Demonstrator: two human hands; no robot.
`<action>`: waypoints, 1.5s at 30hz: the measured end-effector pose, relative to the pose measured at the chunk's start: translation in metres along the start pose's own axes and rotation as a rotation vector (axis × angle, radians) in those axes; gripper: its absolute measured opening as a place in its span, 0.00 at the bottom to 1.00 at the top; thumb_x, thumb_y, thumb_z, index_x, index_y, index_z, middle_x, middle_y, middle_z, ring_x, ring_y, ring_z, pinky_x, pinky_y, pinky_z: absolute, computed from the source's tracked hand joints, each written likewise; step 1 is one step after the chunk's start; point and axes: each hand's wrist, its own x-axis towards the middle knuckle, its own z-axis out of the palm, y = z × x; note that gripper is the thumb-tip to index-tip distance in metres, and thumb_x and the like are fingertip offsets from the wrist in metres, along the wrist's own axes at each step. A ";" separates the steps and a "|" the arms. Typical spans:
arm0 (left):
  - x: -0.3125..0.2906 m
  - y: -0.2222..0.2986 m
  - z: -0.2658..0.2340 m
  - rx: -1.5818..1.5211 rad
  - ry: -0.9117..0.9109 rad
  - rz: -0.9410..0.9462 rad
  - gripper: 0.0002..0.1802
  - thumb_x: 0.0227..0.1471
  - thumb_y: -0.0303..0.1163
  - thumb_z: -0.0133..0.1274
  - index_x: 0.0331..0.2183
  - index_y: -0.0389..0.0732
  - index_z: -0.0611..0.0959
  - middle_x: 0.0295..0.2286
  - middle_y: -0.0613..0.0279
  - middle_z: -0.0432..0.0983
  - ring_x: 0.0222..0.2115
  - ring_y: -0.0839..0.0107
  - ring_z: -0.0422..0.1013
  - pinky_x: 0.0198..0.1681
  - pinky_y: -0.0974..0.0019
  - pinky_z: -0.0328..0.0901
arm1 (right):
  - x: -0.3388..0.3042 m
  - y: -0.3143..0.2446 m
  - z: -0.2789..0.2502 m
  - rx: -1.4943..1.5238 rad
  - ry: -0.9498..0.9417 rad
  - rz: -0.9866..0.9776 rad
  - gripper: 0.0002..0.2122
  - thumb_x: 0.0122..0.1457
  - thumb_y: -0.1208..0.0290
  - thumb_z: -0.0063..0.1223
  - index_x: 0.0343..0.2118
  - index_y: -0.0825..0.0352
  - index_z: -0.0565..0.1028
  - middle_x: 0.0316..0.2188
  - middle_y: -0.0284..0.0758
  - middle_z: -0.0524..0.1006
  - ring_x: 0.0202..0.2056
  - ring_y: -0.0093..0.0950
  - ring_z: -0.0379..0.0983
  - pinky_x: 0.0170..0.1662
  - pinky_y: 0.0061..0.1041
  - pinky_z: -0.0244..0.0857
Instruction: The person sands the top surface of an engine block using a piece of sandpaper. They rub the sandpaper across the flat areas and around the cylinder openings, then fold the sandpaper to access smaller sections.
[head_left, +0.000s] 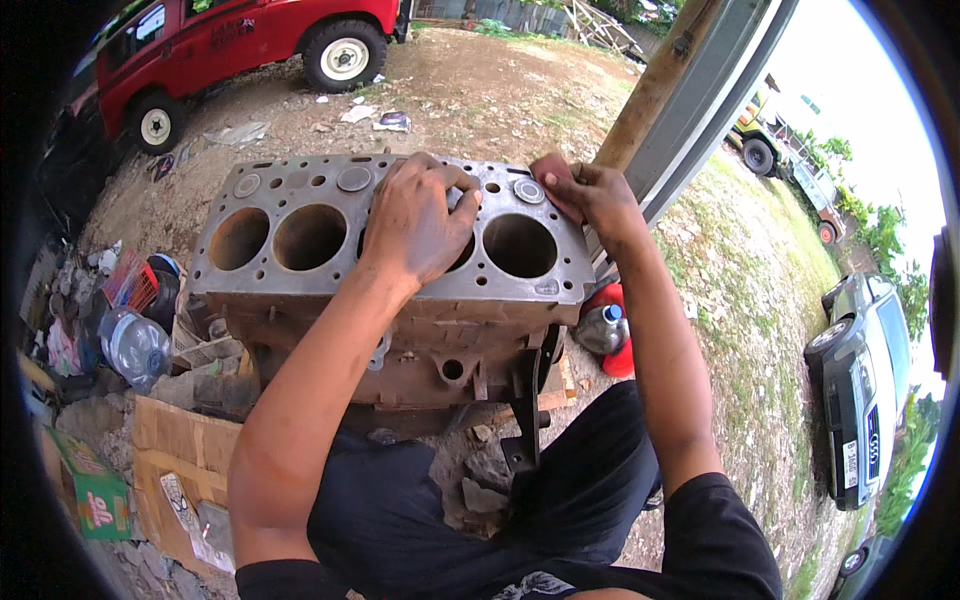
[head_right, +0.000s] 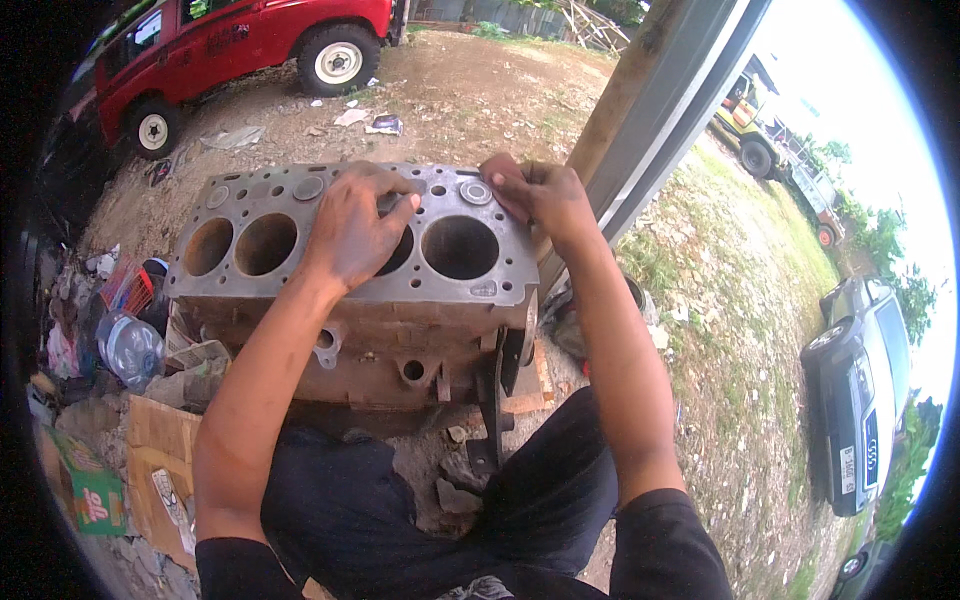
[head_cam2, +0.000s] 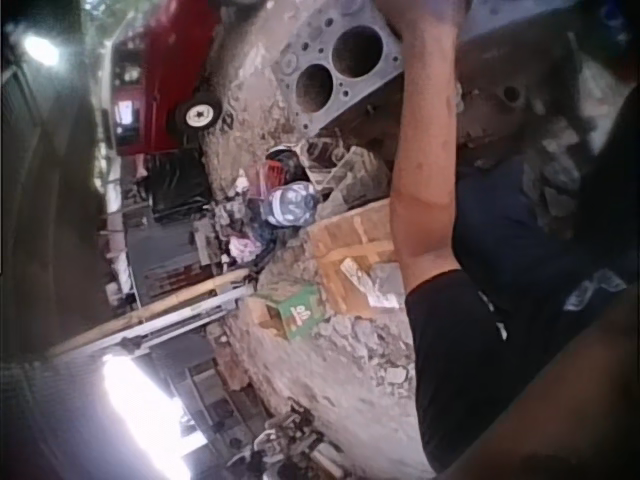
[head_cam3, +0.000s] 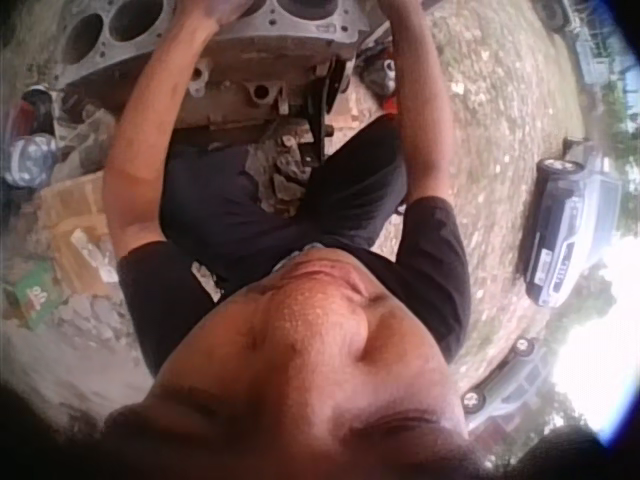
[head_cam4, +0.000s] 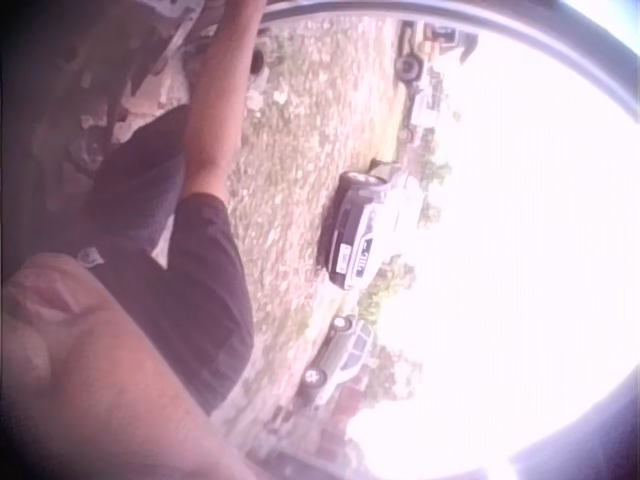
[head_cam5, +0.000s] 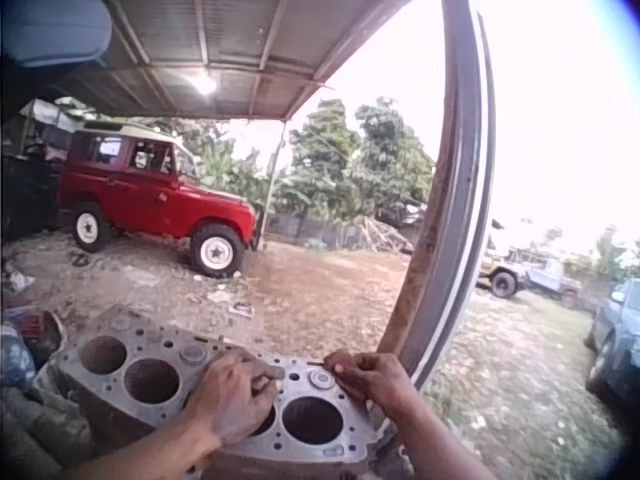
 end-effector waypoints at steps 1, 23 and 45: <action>0.002 -0.003 0.001 0.007 0.002 0.015 0.12 0.59 0.37 0.62 0.40 0.42 0.92 0.43 0.47 0.83 0.51 0.49 0.76 0.60 0.51 0.68 | -0.001 -0.007 0.004 0.053 -0.010 0.005 0.17 0.61 0.62 0.73 0.43 0.74 0.87 0.32 0.34 0.85 0.33 0.19 0.77 0.37 0.22 0.71; -0.015 0.028 -0.019 0.007 0.060 0.238 0.14 0.61 0.36 0.63 0.44 0.38 0.91 0.45 0.51 0.86 0.47 0.56 0.82 0.53 0.58 0.74 | -0.091 -0.003 -0.004 0.662 0.403 -0.182 0.23 0.62 0.62 0.72 0.53 0.75 0.80 0.44 0.42 0.86 0.43 0.23 0.81 0.49 0.21 0.72; -0.002 0.063 -0.025 -0.631 0.065 -0.049 0.13 0.54 0.26 0.68 0.41 0.30 0.86 0.37 0.53 0.87 0.37 0.73 0.81 0.44 0.70 0.75 | -0.087 -0.012 -0.016 0.549 0.167 -0.426 0.20 0.76 0.60 0.47 0.62 0.65 0.78 0.52 0.39 0.86 0.54 0.30 0.83 0.51 0.26 0.70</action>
